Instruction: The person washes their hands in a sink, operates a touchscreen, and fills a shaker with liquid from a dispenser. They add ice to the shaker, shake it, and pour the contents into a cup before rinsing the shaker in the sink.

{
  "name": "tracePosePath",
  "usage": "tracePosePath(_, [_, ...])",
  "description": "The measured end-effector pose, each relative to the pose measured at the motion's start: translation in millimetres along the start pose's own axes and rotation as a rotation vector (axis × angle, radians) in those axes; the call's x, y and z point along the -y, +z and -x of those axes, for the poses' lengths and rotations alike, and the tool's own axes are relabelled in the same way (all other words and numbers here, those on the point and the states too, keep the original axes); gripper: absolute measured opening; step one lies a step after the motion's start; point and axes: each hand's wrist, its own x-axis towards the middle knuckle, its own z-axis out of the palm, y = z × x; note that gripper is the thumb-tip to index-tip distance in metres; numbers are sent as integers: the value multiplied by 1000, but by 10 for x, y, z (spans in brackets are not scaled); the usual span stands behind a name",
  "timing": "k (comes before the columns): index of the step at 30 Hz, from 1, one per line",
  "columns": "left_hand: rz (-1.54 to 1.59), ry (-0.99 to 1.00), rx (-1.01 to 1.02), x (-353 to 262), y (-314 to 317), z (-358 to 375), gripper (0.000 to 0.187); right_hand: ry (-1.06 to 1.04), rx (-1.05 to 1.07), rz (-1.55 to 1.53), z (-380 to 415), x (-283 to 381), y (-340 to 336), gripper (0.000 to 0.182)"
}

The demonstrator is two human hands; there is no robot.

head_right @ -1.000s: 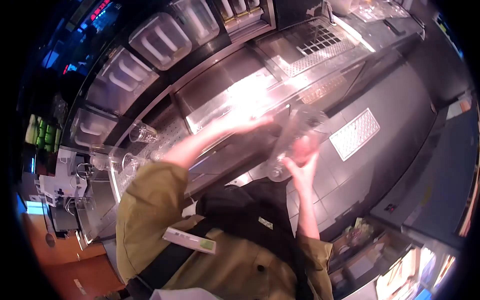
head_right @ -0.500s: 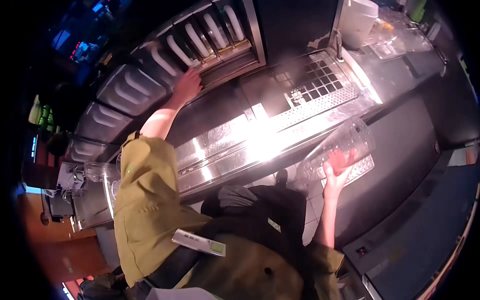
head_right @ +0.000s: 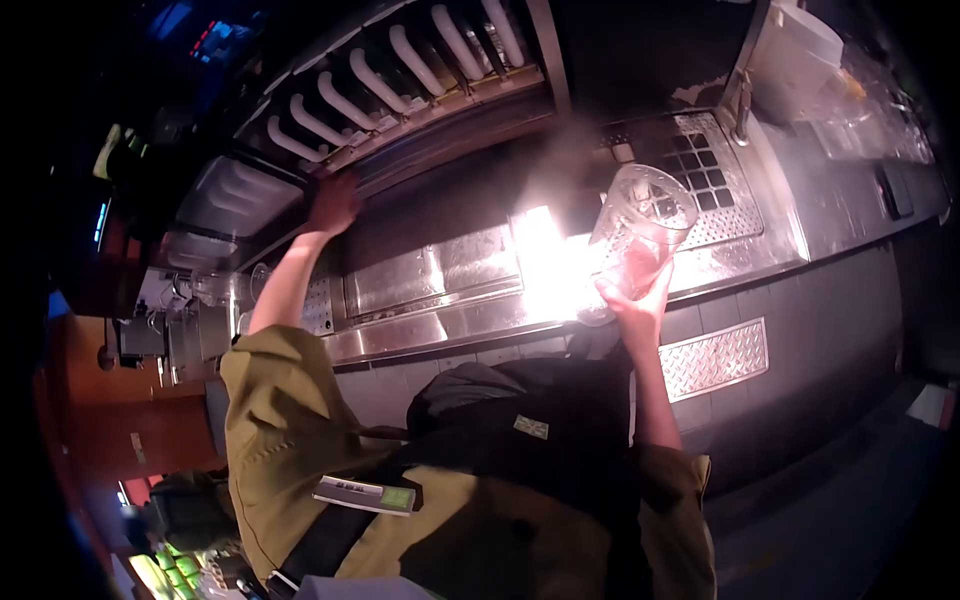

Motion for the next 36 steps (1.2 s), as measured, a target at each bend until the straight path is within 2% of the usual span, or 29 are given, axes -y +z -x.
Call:
tracePosePath(1, [127, -61, 231, -394, -176, -28, 51, -13, 41, 62, -34, 1, 10, 95])
tracePosePath(2, [329, 22, 36, -799, -165, 81, 62, -28, 82, 123, -70, 2, 21, 96])
tracePosePath(3, [812, -114, 324, -1317, -504, 120, 68, -43, 131, 195, -92, 18, 52, 97])
tracePosePath(4, [1145, 64, 126, -1700, -329, 106, 70, -63, 178, 265, -123, 42, 94, 99])
tracePosePath(5, [1454, 72, 136, -2180, -652, 149, 87, -99, 215, 377, -180, 77, 135, 100])
tracePosePath(7, [1752, 152, -69, -2895, -824, 108, 95, -150, 276, 654, -256, 213, 183, 102])
tracePosePath(8, [1786, 35, -112, -3131, -843, 15, 94, -152, 309, 718, -273, 309, 174, 103])
tracePosePath(10, [1814, -129, -239, -3429, -871, -235, 88, -46, 395, 640, -277, 521, 14, 98])
tracePosePath(11, [1587, -179, -299, -3524, -881, -379, 80, -114, 437, 689, -393, 614, -156, 94])
tracePosePath(12, [1903, -247, -245, -3647, -641, -642, 68, -185, 475, 737, -513, 710, -325, 89])
tracePosePath(13, [2244, -384, -9, -3690, -901, -701, 55, -334, 465, 952, -688, 740, -473, 83])
tracePosePath(14, [2610, -113, 160, -3753, -875, -872, 56, -256, 475, 830, -877, 824, -649, 78])
tracePosePath(15, [2667, -371, 436, -3786, -748, -978, 50, -178, 501, 704, -1050, 943, -826, 72])
tracePosePath(16, [2701, -682, 690, -3820, -622, -1081, 48, -219, 409, 639, -1148, 1143, -964, 61])
tracePosePath(17, [2582, -303, 634, -3990, -311, -1195, 46, -292, 377, 558, -1266, 1342, -1101, 54])
tracePosePath(19, [3066, -611, 920, -4117, -443, -1199, 44, -467, 273, 563, -1515, 1700, -1371, 47])
tracePosePath(21, [3118, -602, 928, -4093, -379, -1404, 48, -712, 191, 492, -1782, 2092, -1522, 38])
tracePosePath(22, [2770, -649, 614, -4116, -453, -1423, 56, -863, 113, 472, -1835, 2355, -1496, 34])
tracePosePath(23, [2574, -990, 733, -4039, -653, -1578, 64, -943, 102, 497, -1928, 2570, -1517, 32])
tracePosePath(24, [2535, -685, 310, -4100, -686, -1730, 75, -1063, 75, 514, -1951, 2842, -1453, 31])
tracePosePath(25, [2408, -383, -78, -4182, -716, -1889, 90, -1282, 24, 558, -2066, 3021, -1388, 31])
tracePosePath(26, [2185, -283, -228, -4237, -958, -2003, 96, -1505, -39, 603, -2168, 3178, -1318, 30])
tracePosePath(27, [1958, -180, -358, -4291, -1228, -2129, 102, -1581, -91, 654, -2196, 3297, -1245, 29])
tracePosePath(28, [1812, 34, -515, -4318, -1397, -2318, 106, -1639, -117, 664, -2227, 3424, -1165, 27])
tracePosePath(30, [1590, 204, -673, -4345, -1717, -2500, 104, -1656, -134, 668, -2253, 3605, -1022, 25])
tracePosePath(32, [1469, 122, -689, -4339, -2045, -2374, 94, -1667, -140, 678, -2298, 3668, -948, 23])
tracePosePath(34, [1565, 229, -700, -4328, -2086, -2410, 92, -1706, -138, 685, -2364, 3727, -866, 23])
tracePosePath(36, [1722, 205, -689, -4433, -2171, -2330, 85, -1728, -159, 651, -2401, 3754, -805, 21])
